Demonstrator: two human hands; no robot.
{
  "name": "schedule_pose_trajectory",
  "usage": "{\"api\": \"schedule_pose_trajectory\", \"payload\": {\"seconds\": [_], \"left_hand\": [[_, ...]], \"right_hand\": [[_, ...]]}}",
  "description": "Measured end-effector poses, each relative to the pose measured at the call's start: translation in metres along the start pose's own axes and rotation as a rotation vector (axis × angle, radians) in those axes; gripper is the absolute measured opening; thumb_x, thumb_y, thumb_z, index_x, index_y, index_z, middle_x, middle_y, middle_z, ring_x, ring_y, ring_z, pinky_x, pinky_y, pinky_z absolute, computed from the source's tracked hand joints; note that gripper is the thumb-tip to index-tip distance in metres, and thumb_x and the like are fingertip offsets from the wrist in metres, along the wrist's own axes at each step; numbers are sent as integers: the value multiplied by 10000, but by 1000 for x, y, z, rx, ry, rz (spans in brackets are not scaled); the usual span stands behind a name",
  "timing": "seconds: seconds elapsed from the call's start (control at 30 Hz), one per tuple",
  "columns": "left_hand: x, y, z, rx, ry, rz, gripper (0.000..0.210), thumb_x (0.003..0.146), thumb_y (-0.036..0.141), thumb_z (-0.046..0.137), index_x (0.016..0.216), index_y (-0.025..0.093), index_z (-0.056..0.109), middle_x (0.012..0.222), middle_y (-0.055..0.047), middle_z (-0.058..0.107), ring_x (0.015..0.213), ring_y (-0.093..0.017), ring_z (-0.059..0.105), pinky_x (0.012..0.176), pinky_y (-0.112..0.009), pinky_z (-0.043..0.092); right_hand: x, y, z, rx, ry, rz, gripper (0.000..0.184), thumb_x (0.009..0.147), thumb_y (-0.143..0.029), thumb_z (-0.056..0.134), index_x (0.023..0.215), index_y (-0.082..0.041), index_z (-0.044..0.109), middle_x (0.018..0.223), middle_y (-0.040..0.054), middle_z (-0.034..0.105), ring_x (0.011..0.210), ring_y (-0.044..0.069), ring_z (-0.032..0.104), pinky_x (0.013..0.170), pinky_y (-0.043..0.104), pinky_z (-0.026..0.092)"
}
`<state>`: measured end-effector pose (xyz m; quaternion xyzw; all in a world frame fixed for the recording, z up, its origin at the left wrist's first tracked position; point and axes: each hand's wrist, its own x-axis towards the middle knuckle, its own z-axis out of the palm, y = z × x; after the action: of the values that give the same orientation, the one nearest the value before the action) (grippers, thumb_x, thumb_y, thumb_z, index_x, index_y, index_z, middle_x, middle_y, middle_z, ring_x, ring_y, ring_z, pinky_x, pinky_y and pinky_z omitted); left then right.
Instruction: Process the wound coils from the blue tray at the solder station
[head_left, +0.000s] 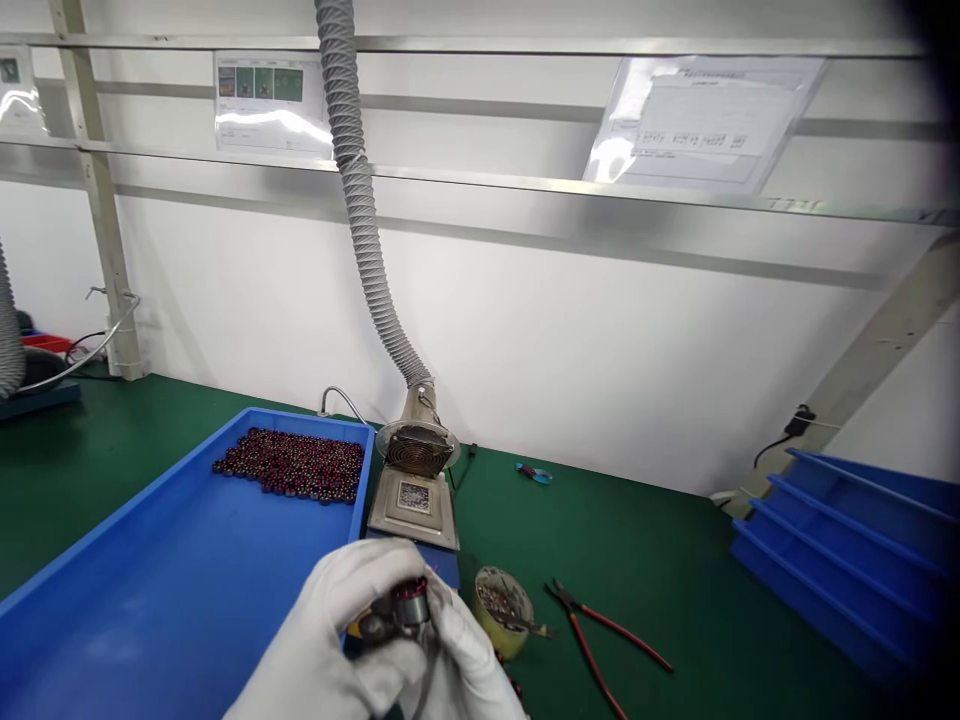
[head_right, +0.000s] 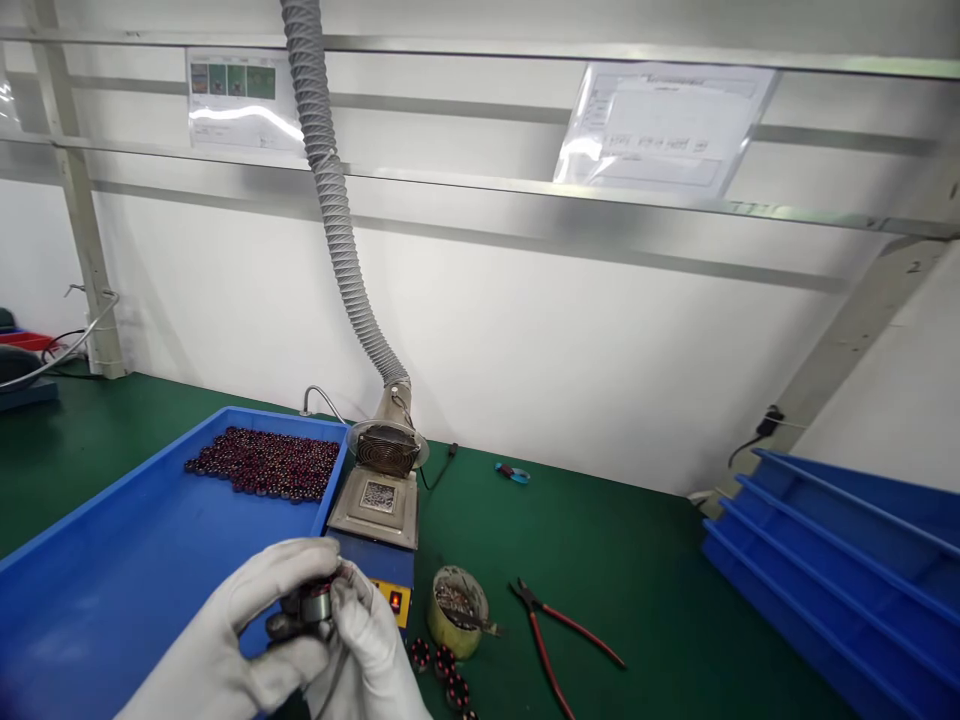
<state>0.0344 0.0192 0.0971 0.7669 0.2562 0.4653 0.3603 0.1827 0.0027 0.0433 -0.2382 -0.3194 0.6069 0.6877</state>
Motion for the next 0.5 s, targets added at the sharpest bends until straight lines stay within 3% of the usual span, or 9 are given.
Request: {"api": "schedule_pose_trajectory", "payload": {"seconds": [0.1,0.2,0.3,0.37,0.43,0.5], "left_hand": [[3,-2,4,-38,-1,156,399,650,140,687,1003,324,669,1079,-36,662,988,-215,609,872,-297,495],[7,-9,4,-206,67,231,159,696,303,693,849,273,727,889,-55,720,867,-217,651,780,-269,533],[8,-15,-1,-397,203,145,115,692,322,692,651,220,726,701,-53,719,742,-218,666,703,-260,551],[7,-16,-7,-459,307,54,103,709,255,662,632,209,714,716,-47,718,740,-214,667,674,-252,556],[5,-12,-11,-376,278,-25,82,684,193,654,726,211,722,862,-56,718,836,-224,661,720,-256,553],[3,-7,-10,-193,133,-57,276,606,132,684,862,229,713,1009,-65,686,925,-239,639,798,-283,535]], "right_hand": [[-2,8,6,-26,15,-33,293,580,-346,828,768,-177,677,739,43,669,748,215,633,739,337,520],[0,7,9,-60,5,-24,280,549,-271,853,736,-160,677,741,45,669,738,199,631,744,304,511],[3,3,7,-53,-46,53,269,550,-247,852,724,-152,670,719,47,663,730,204,634,725,316,515],[3,2,6,-45,-63,77,285,566,-306,842,725,-148,666,682,48,653,726,221,635,703,346,522],[-1,3,7,-24,-49,62,326,574,-371,832,753,-151,671,678,46,651,754,231,635,710,364,521],[-9,3,12,38,-8,44,351,587,-401,823,811,-171,682,747,42,664,823,221,628,755,355,513]]}}
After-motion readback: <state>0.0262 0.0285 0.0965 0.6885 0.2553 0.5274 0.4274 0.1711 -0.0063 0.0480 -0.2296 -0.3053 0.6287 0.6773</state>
